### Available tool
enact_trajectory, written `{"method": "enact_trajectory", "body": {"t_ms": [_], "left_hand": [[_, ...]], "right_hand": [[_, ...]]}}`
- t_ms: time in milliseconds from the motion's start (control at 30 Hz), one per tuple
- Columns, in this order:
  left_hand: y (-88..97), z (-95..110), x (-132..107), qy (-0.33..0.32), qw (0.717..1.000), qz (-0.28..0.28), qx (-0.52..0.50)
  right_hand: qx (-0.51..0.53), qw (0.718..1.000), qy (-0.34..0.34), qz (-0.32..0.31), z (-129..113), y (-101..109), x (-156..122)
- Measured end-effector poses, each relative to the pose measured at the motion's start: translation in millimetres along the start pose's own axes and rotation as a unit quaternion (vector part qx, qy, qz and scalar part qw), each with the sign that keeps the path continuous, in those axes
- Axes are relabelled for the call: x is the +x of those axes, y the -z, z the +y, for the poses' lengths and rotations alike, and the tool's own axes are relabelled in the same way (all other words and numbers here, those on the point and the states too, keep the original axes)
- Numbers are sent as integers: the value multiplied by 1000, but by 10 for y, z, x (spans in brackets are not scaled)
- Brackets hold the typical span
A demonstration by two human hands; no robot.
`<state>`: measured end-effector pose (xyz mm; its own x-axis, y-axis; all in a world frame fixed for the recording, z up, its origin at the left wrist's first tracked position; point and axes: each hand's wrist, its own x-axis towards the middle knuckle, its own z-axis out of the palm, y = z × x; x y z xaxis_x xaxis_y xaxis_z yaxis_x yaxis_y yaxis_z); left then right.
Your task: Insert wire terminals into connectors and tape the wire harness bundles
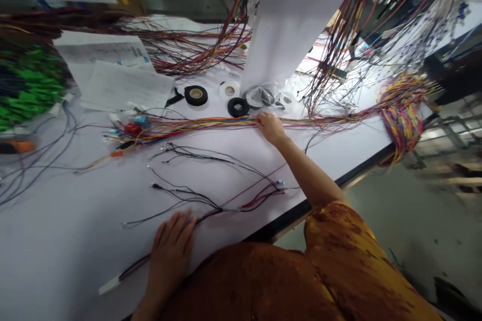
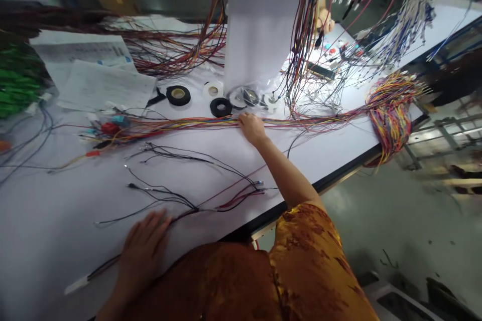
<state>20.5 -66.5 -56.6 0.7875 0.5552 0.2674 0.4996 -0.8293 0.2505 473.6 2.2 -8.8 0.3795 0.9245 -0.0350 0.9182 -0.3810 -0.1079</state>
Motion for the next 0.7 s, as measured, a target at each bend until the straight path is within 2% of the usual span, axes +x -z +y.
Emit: {"method": "enact_trajectory", "body": {"t_ms": [333,467,600,700], "left_hand": [[-61,-43,-59,6,1000,-5,-15],[-74,-68,-89,10,1000,-15,-23],[-115,-131,-122,8,999,-17,-37],[-181,-190,-163,0,999,-18,-37]], "right_hand": [[-54,996,34,-68,20,88,77],[-60,996,21,-55,-24,78,52],[-6,1000,-6,-26,-42,120,-1],[38,999,17,-22,-106,142,-53]]}}
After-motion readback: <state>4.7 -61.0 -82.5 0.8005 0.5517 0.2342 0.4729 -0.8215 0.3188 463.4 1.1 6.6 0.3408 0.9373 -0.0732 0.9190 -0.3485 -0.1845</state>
